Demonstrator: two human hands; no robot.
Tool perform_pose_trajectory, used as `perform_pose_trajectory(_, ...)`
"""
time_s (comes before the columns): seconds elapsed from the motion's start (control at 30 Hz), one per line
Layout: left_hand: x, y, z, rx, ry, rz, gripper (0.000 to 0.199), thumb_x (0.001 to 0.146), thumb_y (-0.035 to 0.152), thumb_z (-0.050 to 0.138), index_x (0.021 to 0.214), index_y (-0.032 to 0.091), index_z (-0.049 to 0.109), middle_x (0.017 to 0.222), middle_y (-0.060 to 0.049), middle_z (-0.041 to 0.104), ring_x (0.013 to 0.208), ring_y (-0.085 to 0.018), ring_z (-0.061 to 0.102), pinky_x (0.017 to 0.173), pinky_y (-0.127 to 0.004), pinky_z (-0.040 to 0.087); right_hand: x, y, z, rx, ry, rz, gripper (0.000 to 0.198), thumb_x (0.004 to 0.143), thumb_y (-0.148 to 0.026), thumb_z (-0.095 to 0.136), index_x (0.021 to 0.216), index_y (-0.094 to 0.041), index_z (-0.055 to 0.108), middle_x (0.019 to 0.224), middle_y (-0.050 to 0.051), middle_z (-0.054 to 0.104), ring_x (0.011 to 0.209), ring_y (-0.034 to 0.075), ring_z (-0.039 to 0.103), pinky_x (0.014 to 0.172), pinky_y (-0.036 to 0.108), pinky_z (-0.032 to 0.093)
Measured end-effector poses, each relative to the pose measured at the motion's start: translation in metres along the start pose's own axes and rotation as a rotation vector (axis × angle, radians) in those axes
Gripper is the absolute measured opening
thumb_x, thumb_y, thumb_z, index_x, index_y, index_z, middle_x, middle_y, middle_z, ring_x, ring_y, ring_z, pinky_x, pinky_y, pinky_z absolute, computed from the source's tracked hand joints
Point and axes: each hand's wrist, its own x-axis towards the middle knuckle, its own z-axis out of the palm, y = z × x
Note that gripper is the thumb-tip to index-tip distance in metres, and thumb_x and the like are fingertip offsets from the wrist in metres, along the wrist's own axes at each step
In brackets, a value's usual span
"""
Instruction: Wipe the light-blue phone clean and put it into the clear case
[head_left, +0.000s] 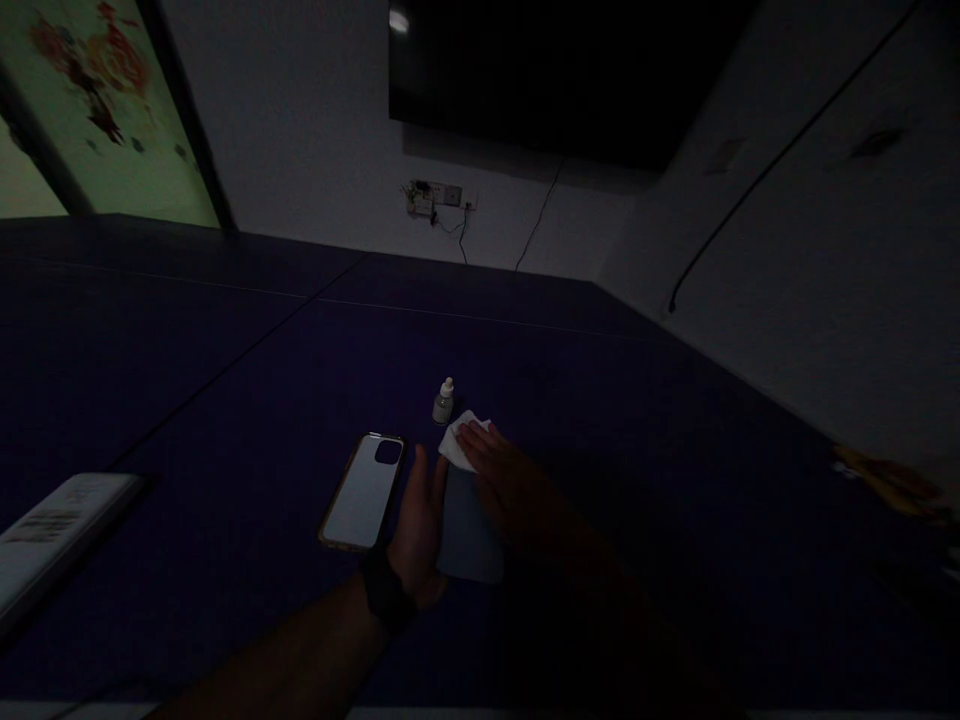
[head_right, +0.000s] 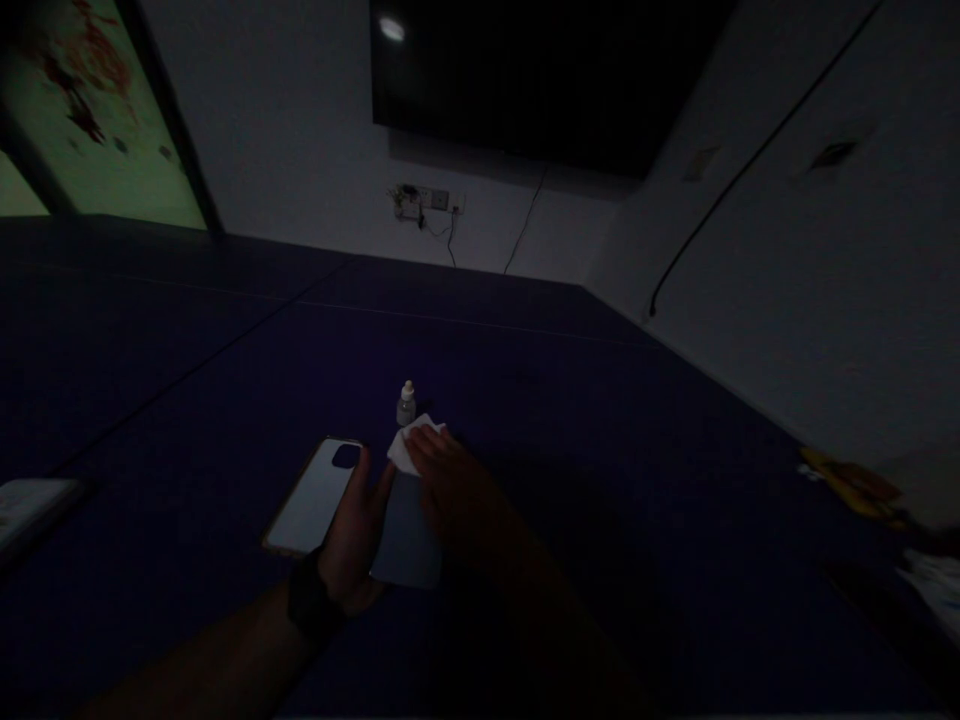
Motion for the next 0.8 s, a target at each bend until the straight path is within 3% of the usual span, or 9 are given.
perform_pose_trajectory(0.07, 0.001, 0.001, 0.000, 0.018, 0.019, 0.001, 0.075, 0.100, 0.069, 0.037, 0.158, 0.023, 0.040, 0.132, -0.016, 0.069, 0.111, -0.031, 0.071, 0.098, -0.044, 0.055, -0.005, 0.001, -0.004, 0.035, -0.035, -0.024, 0.058, 0.097, -0.009, 0.038, 0.153, -0.014, 0.050, 0.154, 0.013, 0.055, 0.149, 0.024, 0.044, 0.124, 0.050, 0.038)
perform_pose_trajectory(0.23, -0.002, 0.005, 0.002, 0.053, 0.029, -0.014, 0.075, 0.099, 0.073, 0.035, 0.156, 0.025, 0.043, 0.126, -0.016, 0.071, 0.105, -0.030, 0.073, 0.091, -0.044, 0.057, -0.011, 0.008, -0.005, -0.015, 0.050, 0.146, 0.056, 0.100, -0.015, 0.038, 0.156, -0.016, 0.046, 0.156, 0.014, 0.053, 0.147, 0.027, 0.047, 0.121, 0.052, 0.042)
perform_pose_trajectory(0.43, 0.000, 0.003, -0.001, 0.040, 0.047, -0.028, 0.078, 0.098, 0.072, 0.039, 0.158, 0.022, 0.040, 0.126, -0.016, 0.071, 0.105, -0.030, 0.073, 0.092, -0.042, 0.056, 0.000, 0.009, 0.015, -0.058, -0.061, -0.032, 0.061, 0.097, -0.007, 0.035, 0.157, -0.009, 0.041, 0.157, 0.018, 0.050, 0.151, 0.026, 0.040, 0.125, 0.052, 0.036)
perform_pose_trajectory(0.57, -0.002, 0.005, 0.000, 0.070, 0.052, -0.026, 0.076, 0.098, 0.073, 0.036, 0.157, 0.025, 0.041, 0.124, -0.015, 0.071, 0.101, -0.030, 0.073, 0.086, -0.044, 0.058, -0.007, 0.010, 0.003, -0.028, -0.027, 0.043, 0.056, 0.099, -0.011, 0.035, 0.152, -0.013, 0.049, 0.155, 0.014, 0.055, 0.148, 0.023, 0.046, 0.123, 0.048, 0.039)
perform_pose_trajectory(0.67, -0.004, 0.005, 0.001, 0.086, 0.042, -0.026, 0.075, 0.098, 0.073, 0.035, 0.157, 0.028, 0.040, 0.124, -0.015, 0.072, 0.099, -0.029, 0.073, 0.083, -0.043, 0.059, -0.004, 0.010, 0.002, -0.051, 0.039, 0.107, 0.055, 0.101, -0.014, 0.035, 0.154, -0.010, 0.045, 0.157, 0.017, 0.051, 0.150, 0.025, 0.042, 0.123, 0.050, 0.039)
perform_pose_trajectory(0.8, -0.002, 0.005, 0.000, 0.072, 0.045, -0.039, 0.077, 0.098, 0.072, 0.039, 0.158, 0.025, 0.040, 0.123, -0.016, 0.072, 0.098, -0.029, 0.074, 0.083, -0.041, 0.059, 0.001, 0.007, 0.011, -0.019, -0.050, -0.035, 0.061, 0.097, -0.008, 0.037, 0.158, -0.009, 0.040, 0.159, 0.017, 0.048, 0.153, 0.025, 0.036, 0.126, 0.052, 0.033)
